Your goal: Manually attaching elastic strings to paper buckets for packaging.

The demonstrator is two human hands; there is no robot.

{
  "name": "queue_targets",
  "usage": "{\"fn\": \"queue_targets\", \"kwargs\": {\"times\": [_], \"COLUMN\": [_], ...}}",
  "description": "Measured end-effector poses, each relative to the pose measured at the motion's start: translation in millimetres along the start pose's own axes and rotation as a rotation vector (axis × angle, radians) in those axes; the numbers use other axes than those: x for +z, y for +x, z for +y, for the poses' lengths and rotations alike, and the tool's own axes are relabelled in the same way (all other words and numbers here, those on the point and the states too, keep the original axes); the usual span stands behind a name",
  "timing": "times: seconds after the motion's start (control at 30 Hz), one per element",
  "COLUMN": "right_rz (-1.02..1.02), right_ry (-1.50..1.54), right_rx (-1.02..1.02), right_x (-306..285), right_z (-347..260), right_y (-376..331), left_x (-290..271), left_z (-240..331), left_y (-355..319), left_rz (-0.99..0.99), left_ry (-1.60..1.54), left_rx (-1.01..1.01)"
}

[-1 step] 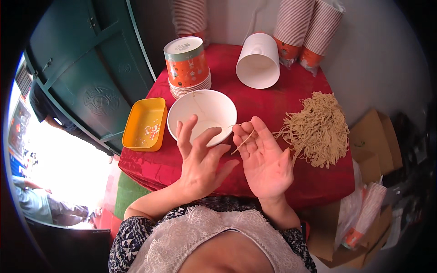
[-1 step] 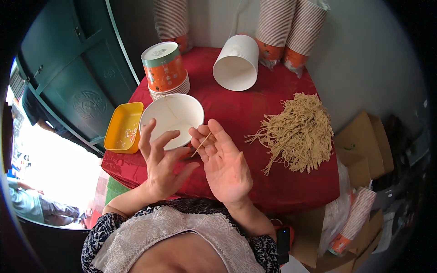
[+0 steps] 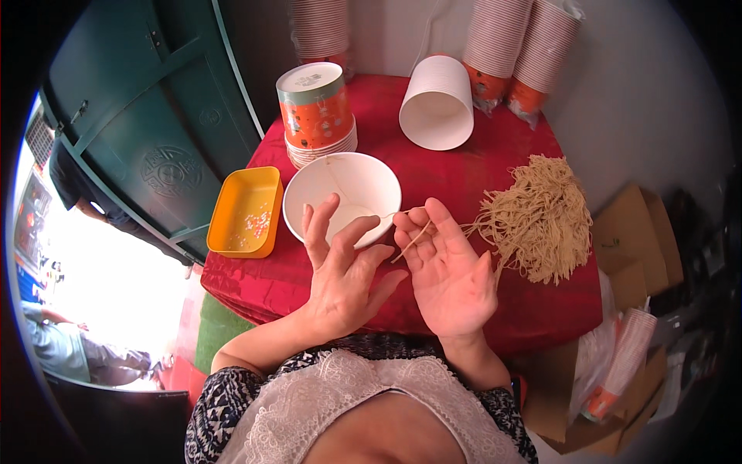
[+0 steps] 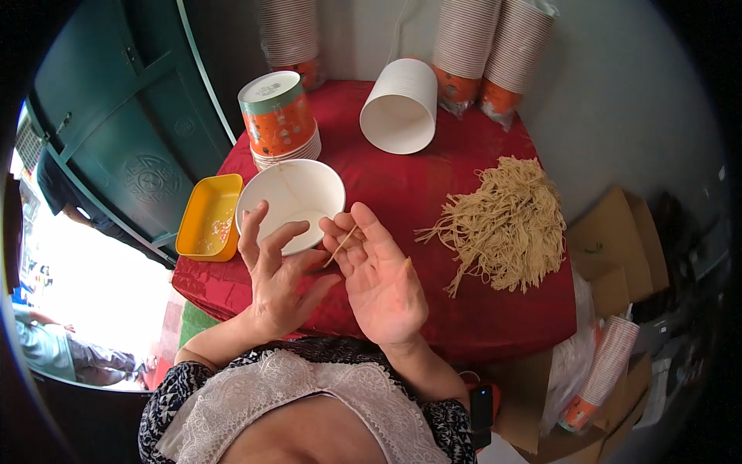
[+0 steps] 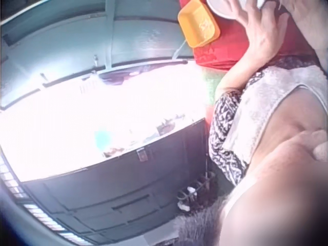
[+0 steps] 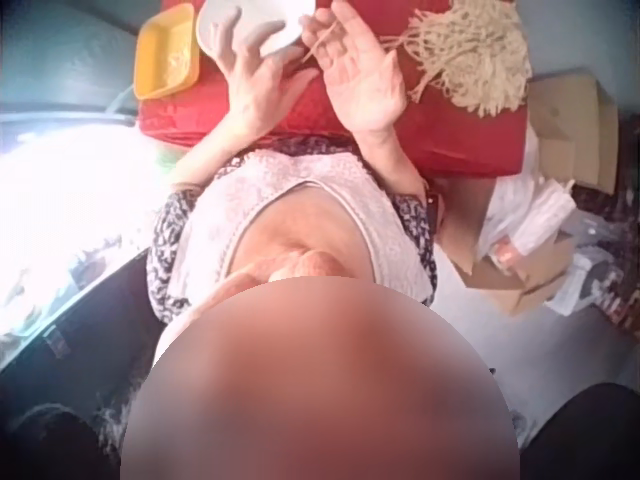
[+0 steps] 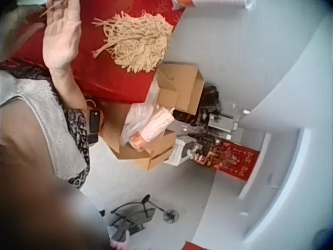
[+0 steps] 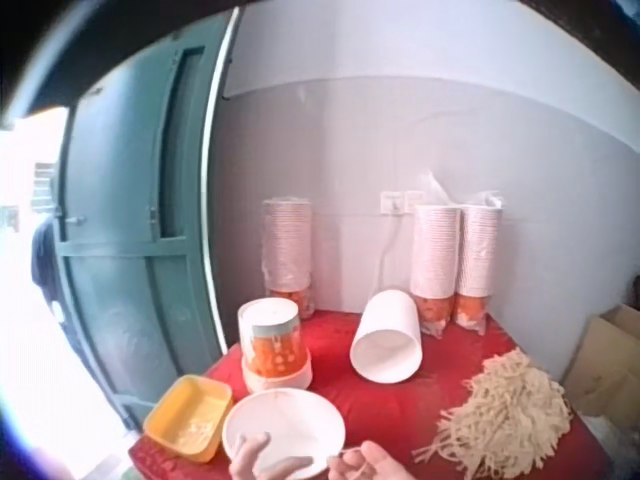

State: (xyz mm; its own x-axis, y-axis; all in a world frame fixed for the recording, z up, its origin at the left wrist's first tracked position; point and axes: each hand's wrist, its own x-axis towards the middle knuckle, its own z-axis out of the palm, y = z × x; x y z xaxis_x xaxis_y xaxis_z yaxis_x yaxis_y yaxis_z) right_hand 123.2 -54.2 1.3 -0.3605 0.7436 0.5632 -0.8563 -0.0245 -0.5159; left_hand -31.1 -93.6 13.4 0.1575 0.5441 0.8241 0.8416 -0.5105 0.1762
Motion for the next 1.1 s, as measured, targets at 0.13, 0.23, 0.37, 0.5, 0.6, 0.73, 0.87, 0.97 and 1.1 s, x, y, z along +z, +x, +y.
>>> {"fn": "queue_targets", "kwargs": {"times": [0.13,0.23,0.37,0.5,0.6,0.73,0.87,0.97,1.1], "right_rz": [0.013,0.117,0.207,-0.027,0.009,0.041,0.045,-0.001,-0.046], "right_ry": [0.000,-0.402,-1.426,-1.140,-1.074,-1.158,-1.254,-1.372,-1.431], "right_rx": [0.023,0.084,-0.207,-0.097,0.022,-0.044,-0.131,-0.253,-0.281], "right_x": [1,-10,-11,3,2,3,0,-5,-10], "right_z": [-3,-10,-20,-9,0,5,14,24,33], "right_y": [-2,-5,-12,-9,-11,-9,-7,-6,-8], "left_x": [5,-1,-14,-22,-26,-31,-31,-31,-32], "left_z": [-5,-10,-10,-15,-19,-25,-39,-55,-70], "left_y": [4,7,13,14,17,20,28,31,33], "left_rz": [0.000,-0.021,-0.147,-0.232,-0.261,-0.301,-0.191,-0.178,-0.249], "left_ry": [-0.021,-0.029,0.002,0.003,0.002,-0.049,-0.088,-0.106,-0.215], "left_rx": [0.096,0.072,0.107,0.165,0.195,0.168,0.043,-0.019,-0.121]}}
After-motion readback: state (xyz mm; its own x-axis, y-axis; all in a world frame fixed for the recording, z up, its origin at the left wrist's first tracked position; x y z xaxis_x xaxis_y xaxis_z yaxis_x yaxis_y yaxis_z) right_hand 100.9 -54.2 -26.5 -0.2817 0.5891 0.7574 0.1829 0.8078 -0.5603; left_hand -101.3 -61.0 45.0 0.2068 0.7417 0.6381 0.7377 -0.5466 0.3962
